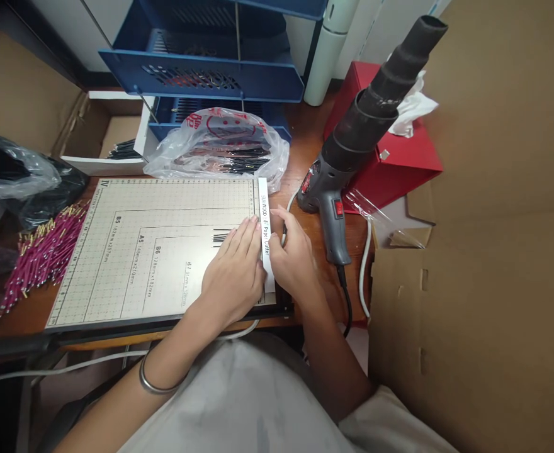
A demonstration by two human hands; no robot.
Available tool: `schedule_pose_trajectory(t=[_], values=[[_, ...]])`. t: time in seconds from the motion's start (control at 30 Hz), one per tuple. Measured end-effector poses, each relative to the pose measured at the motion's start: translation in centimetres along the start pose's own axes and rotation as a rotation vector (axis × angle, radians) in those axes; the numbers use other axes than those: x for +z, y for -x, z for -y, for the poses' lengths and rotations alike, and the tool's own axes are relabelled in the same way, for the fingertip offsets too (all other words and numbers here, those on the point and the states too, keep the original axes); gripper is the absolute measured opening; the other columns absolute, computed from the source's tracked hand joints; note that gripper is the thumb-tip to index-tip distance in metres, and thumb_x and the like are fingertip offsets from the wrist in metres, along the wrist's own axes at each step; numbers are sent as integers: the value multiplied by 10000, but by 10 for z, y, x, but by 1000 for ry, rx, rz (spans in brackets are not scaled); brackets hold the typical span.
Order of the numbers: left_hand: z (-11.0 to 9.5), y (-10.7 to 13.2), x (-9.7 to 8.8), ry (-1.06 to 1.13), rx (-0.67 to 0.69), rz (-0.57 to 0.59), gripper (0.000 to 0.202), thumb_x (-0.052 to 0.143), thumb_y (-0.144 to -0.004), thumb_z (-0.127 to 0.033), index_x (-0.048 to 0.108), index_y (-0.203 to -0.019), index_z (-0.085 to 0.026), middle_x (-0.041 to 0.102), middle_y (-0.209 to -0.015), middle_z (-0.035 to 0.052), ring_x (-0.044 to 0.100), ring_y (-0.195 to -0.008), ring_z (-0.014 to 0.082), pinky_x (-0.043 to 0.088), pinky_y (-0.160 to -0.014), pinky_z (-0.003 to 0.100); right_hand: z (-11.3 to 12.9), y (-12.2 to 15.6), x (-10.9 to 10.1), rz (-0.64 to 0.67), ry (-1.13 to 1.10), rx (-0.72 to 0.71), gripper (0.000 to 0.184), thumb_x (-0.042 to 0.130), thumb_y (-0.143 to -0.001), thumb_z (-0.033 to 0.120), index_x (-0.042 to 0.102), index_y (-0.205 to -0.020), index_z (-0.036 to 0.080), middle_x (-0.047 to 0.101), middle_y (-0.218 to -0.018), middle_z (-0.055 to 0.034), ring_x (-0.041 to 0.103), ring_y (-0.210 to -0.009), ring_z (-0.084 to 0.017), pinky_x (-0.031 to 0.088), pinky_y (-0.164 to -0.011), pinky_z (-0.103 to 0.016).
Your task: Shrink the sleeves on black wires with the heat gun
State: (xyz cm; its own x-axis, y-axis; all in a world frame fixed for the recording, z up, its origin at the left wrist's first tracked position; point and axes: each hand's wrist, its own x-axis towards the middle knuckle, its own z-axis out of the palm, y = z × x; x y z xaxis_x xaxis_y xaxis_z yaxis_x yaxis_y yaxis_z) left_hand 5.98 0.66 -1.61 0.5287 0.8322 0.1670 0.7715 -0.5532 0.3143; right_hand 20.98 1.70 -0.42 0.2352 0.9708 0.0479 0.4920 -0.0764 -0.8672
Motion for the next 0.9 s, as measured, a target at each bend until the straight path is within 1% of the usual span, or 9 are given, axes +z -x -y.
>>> schedule_pose_trajectory(t=[0.13, 0.23, 0.33, 0.43, 0.53, 0.6, 0.73, 0.83, 0.9], values=[[8, 9, -11, 59, 21, -36, 685, 364, -1032, -165, 318, -1689, 23, 324, -1790, 238, 290, -1697, 308, 315, -1386, 503, -1, 0, -3, 14, 41, 27, 550, 534, -968, 315, 639, -1500, 220, 550, -1699, -106, 463, -1629, -294, 289, -1395, -585], [25, 19, -27, 81, -9, -55, 639, 344, -1127, -281, 294, -1713, -30, 332, -1792, 216, 303, -1695, 296, 331, -1375, 511, 4, 0, 3, 91, 49, 42, 640, 507, -1013, 361, 504, -1636, 215, 472, -1753, -104, 392, -1671, -290, 272, -1399, -593], [46, 22, -46, 52, -64, -113, 595, 402, -1153, -372, 419, -1669, -77, 472, -1730, 193, 436, -1632, 322, 363, -1349, 546, 12, -1, 12, 191, 59, 30, 723, 469, -1039, 359, 344, -1719, 149, 392, -1792, -144, 356, -1688, -300, 285, -1393, -598], [64, 17, -60, 52, -82, -157, 458, 471, -1130, -356, 645, -1483, -121, 672, -1558, 160, 623, -1457, 327, 448, -1279, 544, 17, -2, 19, 220, 85, 46, 772, 467, -1046, 367, 254, -1746, 121, 357, -1802, -179, 366, -1680, -334, 309, -1375, -623], [76, 8, -69, 99, -82, -103, 386, 513, -1106, -336, 715, -1381, -156, 741, -1450, 135, 671, -1353, 318, 532, -1174, 506, 16, -3, 20, 215, 105, 46, 772, 473, -1045, 378, 246, -1749, 155, 360, -1803, -170, 375, -1671, -366, 309, -1361, -657], [80, 1, -72, 133, -75, -67, 354, 527, -1100, -335, 741, -1323, -163, 759, -1402, 131, 676, -1315, 317, 546, -1130, 493, 14, -3, 20, 222, 108, 56, 741, 442, -1054, 379, 271, -1742, 164, 404, -1782, -169, 418, -1643, -386, 342, -1336, -668], [83, -18, -72, 170, -41, 37, 290, 539, -1088, -316, 782, -1147, -169, 799, -1178, 115, 709, -1106, 300, 553, -998, 462, 8, -3, 21, 233, 107, 66, 713, 397, -1068, 388, 288, -1738, 167, 475, -1736, -182, 497, -1585, -409, 397, -1288, -695], [84, -41, -70, 171, 44, 136, 249, 565, -1061, -276, 787, -1119, -180, 788, -1092, 101, 699, -1036, 281, 532, -939, 421, 5, -4, 21, 223, 86, 45, 717, 424, -1067, 410, 300, -1738, 191, 467, -1745, -167, 489, -1596, -402, 397, -1296, -692], [84, -57, -70, 181, 107, 200, 230, 589, -1041, -250, 794, -1121, -184, 790, -1103, 95, 698, -1030, 273, 521, -936, 406, 4, -6, 19, 218, 56, 54, 709, 423, -1071, 422, 313, -1739, 212, 473, -1745, -146, 497, -1595, -386, 404, -1304, -673]])
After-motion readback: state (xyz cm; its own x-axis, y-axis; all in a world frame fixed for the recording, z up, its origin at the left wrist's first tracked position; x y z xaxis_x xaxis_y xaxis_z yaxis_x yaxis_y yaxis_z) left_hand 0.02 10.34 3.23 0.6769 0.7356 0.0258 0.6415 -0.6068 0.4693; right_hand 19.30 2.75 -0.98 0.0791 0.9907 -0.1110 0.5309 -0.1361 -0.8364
